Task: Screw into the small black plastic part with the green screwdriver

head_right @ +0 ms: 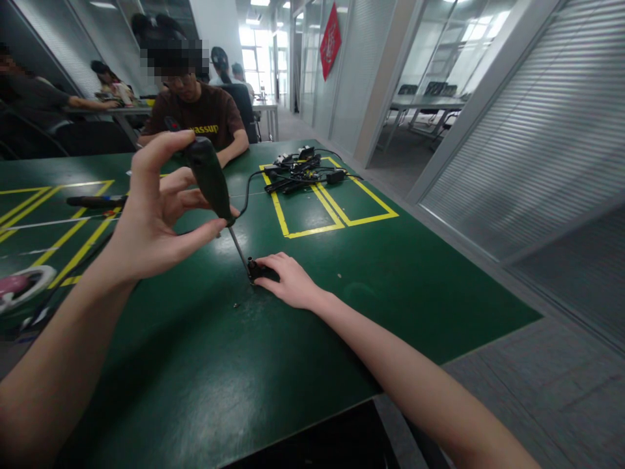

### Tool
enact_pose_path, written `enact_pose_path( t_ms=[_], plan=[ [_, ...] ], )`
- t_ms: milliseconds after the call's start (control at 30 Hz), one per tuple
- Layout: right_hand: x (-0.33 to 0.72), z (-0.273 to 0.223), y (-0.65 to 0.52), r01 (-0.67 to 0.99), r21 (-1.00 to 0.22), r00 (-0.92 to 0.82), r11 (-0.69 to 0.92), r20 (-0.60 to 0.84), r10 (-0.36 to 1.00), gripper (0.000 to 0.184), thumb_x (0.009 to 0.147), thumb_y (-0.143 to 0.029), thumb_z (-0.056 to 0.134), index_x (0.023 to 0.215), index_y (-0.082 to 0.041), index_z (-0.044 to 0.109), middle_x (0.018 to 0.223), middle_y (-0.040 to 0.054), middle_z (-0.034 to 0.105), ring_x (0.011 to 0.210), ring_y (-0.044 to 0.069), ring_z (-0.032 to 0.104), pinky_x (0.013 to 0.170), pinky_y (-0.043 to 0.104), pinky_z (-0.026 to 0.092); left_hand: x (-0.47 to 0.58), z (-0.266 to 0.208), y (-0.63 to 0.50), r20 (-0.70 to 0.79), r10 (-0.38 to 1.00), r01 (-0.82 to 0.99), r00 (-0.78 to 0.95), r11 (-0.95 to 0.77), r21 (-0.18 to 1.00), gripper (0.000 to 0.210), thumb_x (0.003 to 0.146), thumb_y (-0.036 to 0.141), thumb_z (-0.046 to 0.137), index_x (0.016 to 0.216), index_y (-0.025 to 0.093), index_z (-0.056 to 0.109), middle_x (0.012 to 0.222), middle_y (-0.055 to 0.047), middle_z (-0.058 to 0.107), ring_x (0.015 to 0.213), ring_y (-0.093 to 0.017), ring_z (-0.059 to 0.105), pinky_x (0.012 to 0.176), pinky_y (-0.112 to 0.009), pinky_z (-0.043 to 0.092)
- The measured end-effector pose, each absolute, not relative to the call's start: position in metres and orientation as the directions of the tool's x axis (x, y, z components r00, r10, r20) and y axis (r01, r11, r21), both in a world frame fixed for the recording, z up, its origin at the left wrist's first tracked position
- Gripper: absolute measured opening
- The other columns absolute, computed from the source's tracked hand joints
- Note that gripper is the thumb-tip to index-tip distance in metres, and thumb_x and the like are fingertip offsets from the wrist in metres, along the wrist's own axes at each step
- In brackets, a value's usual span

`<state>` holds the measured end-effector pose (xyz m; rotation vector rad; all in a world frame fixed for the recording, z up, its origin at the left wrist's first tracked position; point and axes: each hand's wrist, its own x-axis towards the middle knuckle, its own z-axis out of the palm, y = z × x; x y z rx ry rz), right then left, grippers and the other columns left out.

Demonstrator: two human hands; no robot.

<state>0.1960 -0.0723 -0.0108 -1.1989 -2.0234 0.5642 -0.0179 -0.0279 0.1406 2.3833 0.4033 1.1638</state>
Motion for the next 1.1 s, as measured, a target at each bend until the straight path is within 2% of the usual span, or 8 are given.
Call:
enact_pose_path(
  t_ms=[67, 167, 333, 467, 633, 733, 967, 1100],
  plan=[
    [0.1962, -0.0107, -0.0724, 0.569, -0.670, -0.321, 0.477, 0.353, 0.879, 0.028, 0.095, -0.027, 0.073, 0.122, -0.019, 0.071, 0.123, 0.0118, 0.075, 0.115, 0.027, 0.065, 0.103, 0.047, 0.051, -0.0189, 0.1392, -0.0269, 0.648, 0.465, 0.090, 0.603, -0.847, 0.524, 0.082, 0.090, 0.019, 0.072, 0.156, 0.042, 0.028, 0.138, -0.006, 0.059, 0.101, -0.015, 0.069, 0.084, -0.035, 0.065],
    [0.1963, -0.0111, -0.0725, 0.571, -0.667, -0.324, 0.478, 0.352, 0.878, 0.029, 0.095, -0.027, 0.073, 0.122, -0.018, 0.071, 0.124, 0.0123, 0.075, 0.115, 0.027, 0.065, 0.103, 0.047, 0.051, -0.0194, 0.1383, -0.0262, 0.646, 0.469, 0.117, 0.602, -0.852, 0.510, 0.082, 0.090, 0.022, 0.073, 0.155, 0.046, 0.029, 0.135, -0.005, 0.060, 0.095, -0.014, 0.067, 0.074, -0.030, 0.062],
    [0.1965, -0.0124, -0.0719, 0.574, -0.664, -0.323, 0.479, 0.355, 0.878, 0.029, 0.095, -0.026, 0.073, 0.122, -0.018, 0.071, 0.124, 0.0122, 0.075, 0.115, 0.027, 0.065, 0.103, 0.047, 0.051, -0.0184, 0.1403, -0.0274, 0.670, 0.435, 0.122, 0.601, -0.879, 0.461, 0.082, 0.089, 0.023, 0.075, 0.152, 0.051, 0.032, 0.154, -0.004, 0.043, 0.096, -0.013, 0.063, 0.059, -0.024, 0.056],
    [0.1967, -0.0123, -0.0720, 0.572, -0.668, -0.320, 0.477, 0.354, 0.879, 0.029, 0.095, -0.028, 0.073, 0.122, -0.019, 0.071, 0.125, 0.0115, 0.075, 0.115, 0.027, 0.065, 0.103, 0.047, 0.051, -0.0192, 0.1410, -0.0268, 0.707, 0.396, 0.137, 0.585, -0.908, 0.395, 0.085, 0.086, 0.021, 0.078, 0.151, 0.050, 0.033, 0.152, -0.005, 0.039, 0.097, -0.014, 0.064, 0.054, -0.023, 0.054],
    [0.1961, -0.0108, -0.0727, 0.576, -0.673, -0.318, 0.464, 0.338, 0.886, 0.030, 0.095, -0.026, 0.073, 0.123, -0.017, 0.071, 0.124, 0.0130, 0.074, 0.115, 0.027, 0.065, 0.103, 0.047, 0.051, -0.0198, 0.1414, -0.0249, 0.723, 0.333, 0.121, 0.605, -0.936, 0.330, 0.082, 0.087, 0.020, 0.075, 0.153, 0.041, 0.029, 0.139, -0.007, 0.041, 0.100, -0.013, 0.063, 0.060, -0.020, 0.056],
    [0.1958, -0.0092, -0.0731, 0.579, -0.672, -0.320, 0.461, 0.333, 0.887, 0.030, 0.095, -0.025, 0.073, 0.123, -0.015, 0.071, 0.124, 0.0141, 0.074, 0.115, 0.027, 0.065, 0.103, 0.047, 0.051, -0.0189, 0.1422, -0.0245, 0.733, 0.291, 0.107, 0.615, -0.952, 0.288, 0.080, 0.089, 0.019, 0.071, 0.153, 0.037, 0.027, 0.143, -0.007, 0.038, 0.104, -0.012, 0.061, 0.063, -0.019, 0.056],
    [0.1958, -0.0077, -0.0736, 0.571, -0.682, -0.318, 0.456, 0.329, 0.889, 0.029, 0.095, -0.026, 0.072, 0.123, -0.018, 0.071, 0.124, 0.0129, 0.075, 0.116, 0.027, 0.065, 0.103, 0.048, 0.051, -0.0169, 0.1424, -0.0273, 0.726, 0.338, 0.050, 0.599, -0.921, 0.387, 0.079, 0.089, 0.013, 0.069, 0.152, 0.045, 0.033, 0.155, -0.006, 0.033, 0.114, -0.016, 0.059, 0.082, -0.033, 0.069],
    [0.1957, -0.0079, -0.0735, 0.572, -0.683, -0.318, 0.455, 0.327, 0.890, 0.031, 0.095, -0.026, 0.073, 0.124, -0.017, 0.071, 0.124, 0.0138, 0.075, 0.116, 0.027, 0.064, 0.103, 0.048, 0.050, -0.0188, 0.1439, -0.0290, 0.700, 0.396, 0.096, 0.594, -0.899, 0.427, 0.080, 0.089, 0.015, 0.070, 0.152, 0.050, 0.034, 0.156, -0.004, 0.037, 0.114, -0.018, 0.063, 0.074, -0.030, 0.068]
  ],
)
